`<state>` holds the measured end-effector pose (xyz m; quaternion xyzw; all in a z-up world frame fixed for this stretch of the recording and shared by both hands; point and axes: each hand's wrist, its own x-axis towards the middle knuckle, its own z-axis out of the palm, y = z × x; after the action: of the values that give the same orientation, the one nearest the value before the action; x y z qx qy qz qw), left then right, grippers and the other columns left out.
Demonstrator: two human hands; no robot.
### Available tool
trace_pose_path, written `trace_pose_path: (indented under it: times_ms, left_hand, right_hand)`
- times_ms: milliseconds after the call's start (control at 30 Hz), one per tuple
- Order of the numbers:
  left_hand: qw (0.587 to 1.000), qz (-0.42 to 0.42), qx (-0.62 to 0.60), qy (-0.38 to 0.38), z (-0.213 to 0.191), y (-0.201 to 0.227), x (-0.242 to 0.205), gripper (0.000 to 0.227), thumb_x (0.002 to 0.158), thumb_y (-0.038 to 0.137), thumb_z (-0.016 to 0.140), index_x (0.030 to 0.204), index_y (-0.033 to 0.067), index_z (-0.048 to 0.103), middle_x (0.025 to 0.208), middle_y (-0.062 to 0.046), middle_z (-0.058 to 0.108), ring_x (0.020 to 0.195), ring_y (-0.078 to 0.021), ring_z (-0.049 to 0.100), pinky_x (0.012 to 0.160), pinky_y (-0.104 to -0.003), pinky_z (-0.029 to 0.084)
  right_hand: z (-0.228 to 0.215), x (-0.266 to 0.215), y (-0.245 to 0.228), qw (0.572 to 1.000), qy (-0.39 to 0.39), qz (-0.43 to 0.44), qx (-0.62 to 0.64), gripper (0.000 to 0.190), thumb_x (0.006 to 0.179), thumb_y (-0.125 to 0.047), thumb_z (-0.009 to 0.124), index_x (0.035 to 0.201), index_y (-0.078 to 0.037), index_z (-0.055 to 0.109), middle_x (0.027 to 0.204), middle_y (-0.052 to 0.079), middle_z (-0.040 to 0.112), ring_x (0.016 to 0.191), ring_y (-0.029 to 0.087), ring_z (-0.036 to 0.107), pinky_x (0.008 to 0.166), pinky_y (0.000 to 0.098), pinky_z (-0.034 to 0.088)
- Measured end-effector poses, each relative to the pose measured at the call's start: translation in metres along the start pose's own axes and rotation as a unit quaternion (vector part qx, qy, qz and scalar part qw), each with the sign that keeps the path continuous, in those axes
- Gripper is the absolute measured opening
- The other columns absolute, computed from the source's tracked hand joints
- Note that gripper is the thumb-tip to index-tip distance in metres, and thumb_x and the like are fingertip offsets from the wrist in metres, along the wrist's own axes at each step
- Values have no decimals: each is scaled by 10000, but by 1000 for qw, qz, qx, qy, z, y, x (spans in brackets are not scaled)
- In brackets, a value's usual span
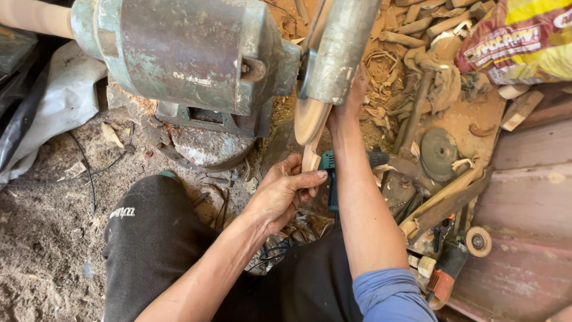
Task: The person uses a bench grinder to smooth and shape a long, narrow wooden piece with a central cutout. They hold the wood with both hands, repeatedly pressing its edges and surfaces against the spinning grinding wheel, rotating and repositioning the piece to work different areas.
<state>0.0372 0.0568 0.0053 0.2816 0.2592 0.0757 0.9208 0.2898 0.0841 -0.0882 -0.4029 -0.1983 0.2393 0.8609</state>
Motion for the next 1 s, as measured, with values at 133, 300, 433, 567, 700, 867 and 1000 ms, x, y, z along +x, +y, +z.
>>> trace_pose_path:
  times_ms: [133,300,433,567,700,867,1000]
  left_hand:
    - [1000,-6,-10,8,-2,7,3,291,859,54,772,1088,35,594,848,11,627,644,-53,578,570,-190,478]
    - [1000,-17,-19,13,-1,10,4,300,845,50,776,1086,31,599,834,-2,629,634,-54,580,550,-186,471]
    - [999,-10,-21,27,-2,11,7,298,852,47,777,1090,17,600,828,-3,619,627,-52,568,542,-181,462]
    - [999,-7,-24,25,-5,11,7,309,858,44,763,1121,1,607,832,-3,620,623,-48,558,546,-172,461]
    - [999,-9,-32,30,-2,13,7,328,856,38,751,1146,2,602,826,1,614,622,-46,546,542,-170,446]
    - [999,-12,-11,38,4,16,0,348,872,56,743,1183,-10,600,794,6,570,616,-47,518,529,-176,420]
    - [999,-20,-9,49,9,19,-3,368,863,47,738,1191,-29,588,797,9,562,623,-53,519,526,-180,414]
  right_hand:
    - [-14,6,13,1000,-20,-6,-23,293,1098,-267,536,1182,4,611,999,117,699,780,180,725,673,326,621]
    - [-20,13,26,999,-19,10,-25,314,1088,-290,524,1199,-6,603,1008,112,696,797,180,725,682,326,626]
    - [-21,17,32,998,-39,31,-34,323,1083,-303,521,1205,-13,597,1014,110,693,805,179,723,684,324,625]
    - [-21,14,39,997,-49,48,-36,333,1078,-317,518,1211,-20,590,1021,107,689,813,178,721,687,322,625]
    - [-19,14,44,996,-50,56,-38,343,1073,-330,514,1218,-27,584,1027,105,685,821,176,718,689,321,625]
    - [-15,11,47,996,-48,59,-42,355,1066,-347,510,1225,-36,575,1035,103,680,831,175,716,692,318,624]
    - [-10,9,51,996,-47,64,-43,365,1061,-360,507,1231,-43,569,1041,100,676,839,174,713,694,317,624]
